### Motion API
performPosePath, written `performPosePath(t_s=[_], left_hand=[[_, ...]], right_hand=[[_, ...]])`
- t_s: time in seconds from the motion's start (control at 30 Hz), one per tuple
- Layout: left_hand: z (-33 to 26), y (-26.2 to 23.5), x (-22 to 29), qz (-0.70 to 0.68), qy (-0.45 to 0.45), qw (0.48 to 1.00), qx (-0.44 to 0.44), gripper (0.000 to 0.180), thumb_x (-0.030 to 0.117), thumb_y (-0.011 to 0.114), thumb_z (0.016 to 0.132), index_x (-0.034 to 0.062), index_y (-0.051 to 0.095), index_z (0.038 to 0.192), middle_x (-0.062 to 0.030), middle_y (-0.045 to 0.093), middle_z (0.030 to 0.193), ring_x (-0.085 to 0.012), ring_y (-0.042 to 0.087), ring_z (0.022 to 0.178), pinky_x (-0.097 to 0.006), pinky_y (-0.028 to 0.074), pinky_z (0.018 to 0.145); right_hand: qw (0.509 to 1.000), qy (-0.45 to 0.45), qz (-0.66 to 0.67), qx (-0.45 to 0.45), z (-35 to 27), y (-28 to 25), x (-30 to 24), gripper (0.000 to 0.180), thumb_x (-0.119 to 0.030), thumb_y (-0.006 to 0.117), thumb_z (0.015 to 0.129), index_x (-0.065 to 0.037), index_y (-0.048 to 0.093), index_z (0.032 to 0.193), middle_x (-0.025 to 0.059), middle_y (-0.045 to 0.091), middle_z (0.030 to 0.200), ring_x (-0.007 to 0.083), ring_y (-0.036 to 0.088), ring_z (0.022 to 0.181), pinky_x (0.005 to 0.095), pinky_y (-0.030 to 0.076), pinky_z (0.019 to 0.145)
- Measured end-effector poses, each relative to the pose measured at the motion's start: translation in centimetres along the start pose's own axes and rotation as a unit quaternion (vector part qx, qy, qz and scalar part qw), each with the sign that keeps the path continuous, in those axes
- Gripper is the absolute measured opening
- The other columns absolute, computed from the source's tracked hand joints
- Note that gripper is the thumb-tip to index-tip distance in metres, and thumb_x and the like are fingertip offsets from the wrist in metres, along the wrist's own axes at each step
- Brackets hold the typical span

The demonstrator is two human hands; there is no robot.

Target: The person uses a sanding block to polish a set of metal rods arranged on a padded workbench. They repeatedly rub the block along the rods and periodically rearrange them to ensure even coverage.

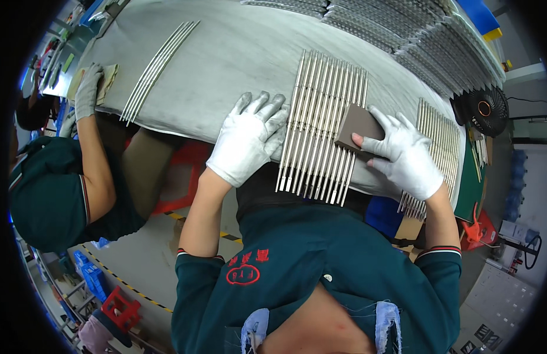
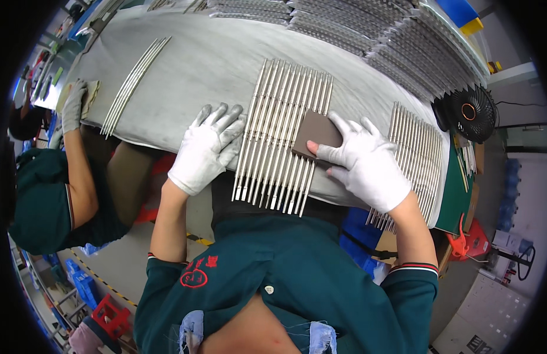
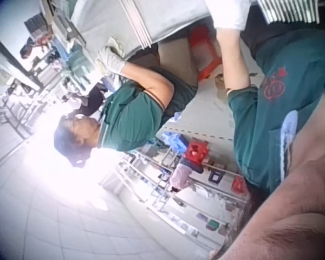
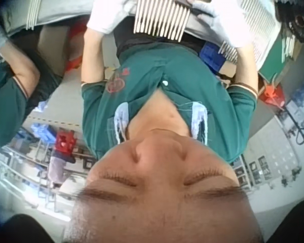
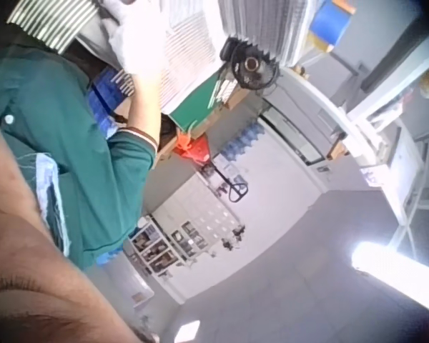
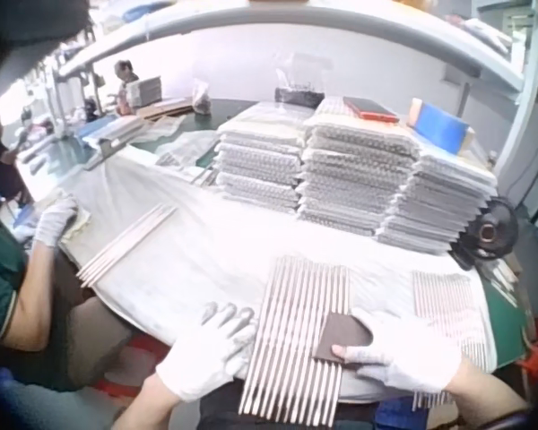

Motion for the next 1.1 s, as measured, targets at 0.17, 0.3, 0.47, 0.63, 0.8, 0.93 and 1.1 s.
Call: performPosePath(t_s=[0.17, 0.3, 0.47, 0.63, 0.8, 0.93, 1.1], left_hand=[[0.4, -0.2, 0.1, 0.015, 0.015, 1.000, -0.007, 0.043, 0.023, 0.064, 0.092, 0.0057, 0.063, 0.132, -0.0136, 0.054, 0.147, -0.0361, 0.048, 0.138, -0.049, 0.032, 0.119], [0.1, 0.1, -0.5, 0.016, 0.001, 1.000, -0.022, 0.047, 0.025, 0.063, 0.093, 0.0051, 0.059, 0.136, -0.0142, 0.054, 0.147, -0.0361, 0.048, 0.137, -0.049, 0.032, 0.119], [2.1, 0.0, 1.3, 0.022, 0.015, 1.000, -0.007, 0.059, 0.041, 0.064, 0.094, 0.0065, 0.054, 0.141, -0.0163, 0.056, 0.143, -0.0385, 0.051, 0.134, -0.050, 0.033, 0.117], [3.1, 1.5, 3.8, 0.012, 0.031, 0.999, -0.012, 0.065, 0.048, 0.064, 0.092, 0.0045, 0.054, 0.140, -0.0153, 0.054, 0.147, -0.0373, 0.049, 0.136, -0.049, 0.033, 0.118], [2.7, 1.7, 2.6, -0.021, 0.029, 0.999, 0.012, 0.053, 0.033, 0.061, 0.096, 0.0051, 0.054, 0.141, -0.0150, 0.053, 0.147, -0.0349, 0.049, 0.137, -0.049, 0.032, 0.119], [1.4, 1.1, 1.8, 0.034, 0.022, 0.999, -0.030, 0.052, 0.027, 0.064, 0.093, 0.0067, 0.055, 0.140, -0.0147, 0.053, 0.147, -0.0367, 0.047, 0.138, -0.050, 0.030, 0.120], [1.5, 1.1, 2.8, 0.015, 0.055, 0.997, -0.044, 0.054, 0.024, 0.068, 0.087, 0.0068, 0.058, 0.137, -0.0139, 0.053, 0.147, -0.0363, 0.046, 0.138, -0.051, 0.030, 0.120]], right_hand=[[0.993, -0.081, -0.014, 0.088, 5.6, 1.2, -4.0, 0.050, -0.019, 0.073, 0.085, -0.031, 0.065, 0.132, 0.0238, 0.049, 0.147, 0.0373, 0.054, 0.130, 0.0555, 0.034, 0.115], [0.995, -0.036, 0.012, 0.090, 5.9, -0.5, -2.2, 0.054, -0.024, 0.073, 0.086, -0.028, 0.062, 0.139, 0.0221, 0.047, 0.150, 0.0365, 0.052, 0.132, 0.0519, 0.031, 0.119], [0.999, -0.005, -0.013, 0.041, 4.1, 0.9, -0.2, 0.053, -0.027, 0.074, 0.086, -0.033, 0.063, 0.138, 0.0174, 0.043, 0.154, 0.0338, 0.048, 0.137, 0.0531, 0.031, 0.118], [0.999, 0.029, -0.004, 0.026, 2.0, 0.1, 1.3, 0.053, -0.027, 0.075, 0.085, -0.033, 0.064, 0.137, 0.0171, 0.044, 0.154, 0.0371, 0.048, 0.136, 0.0519, 0.033, 0.117], [0.995, 0.093, 0.012, 0.031, -2.1, -0.7, 3.2, 0.052, -0.024, 0.078, 0.081, -0.031, 0.068, 0.132, 0.0175, 0.046, 0.153, 0.0404, 0.048, 0.133, 0.0496, 0.034, 0.116], [0.999, 0.027, 0.002, 0.019, -4.9, -0.1, 4.1, 0.051, -0.019, 0.078, 0.079, -0.032, 0.071, 0.128, 0.0171, 0.046, 0.152, 0.0364, 0.049, 0.134, 0.0555, 0.028, 0.118], [0.997, -0.026, -0.021, 0.067, -0.6, 0.4, 0.2, 0.051, -0.015, 0.075, 0.079, -0.033, 0.070, 0.127, 0.0196, 0.049, 0.147, 0.0343, 0.052, 0.132, 0.0583, 0.030, 0.117]])
Point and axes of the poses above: each hand's wrist, its own z-axis towards the middle knuckle, its own y-axis out of the palm, x = y × z, the point moved 4 cm from there along z, towards the middle knuckle
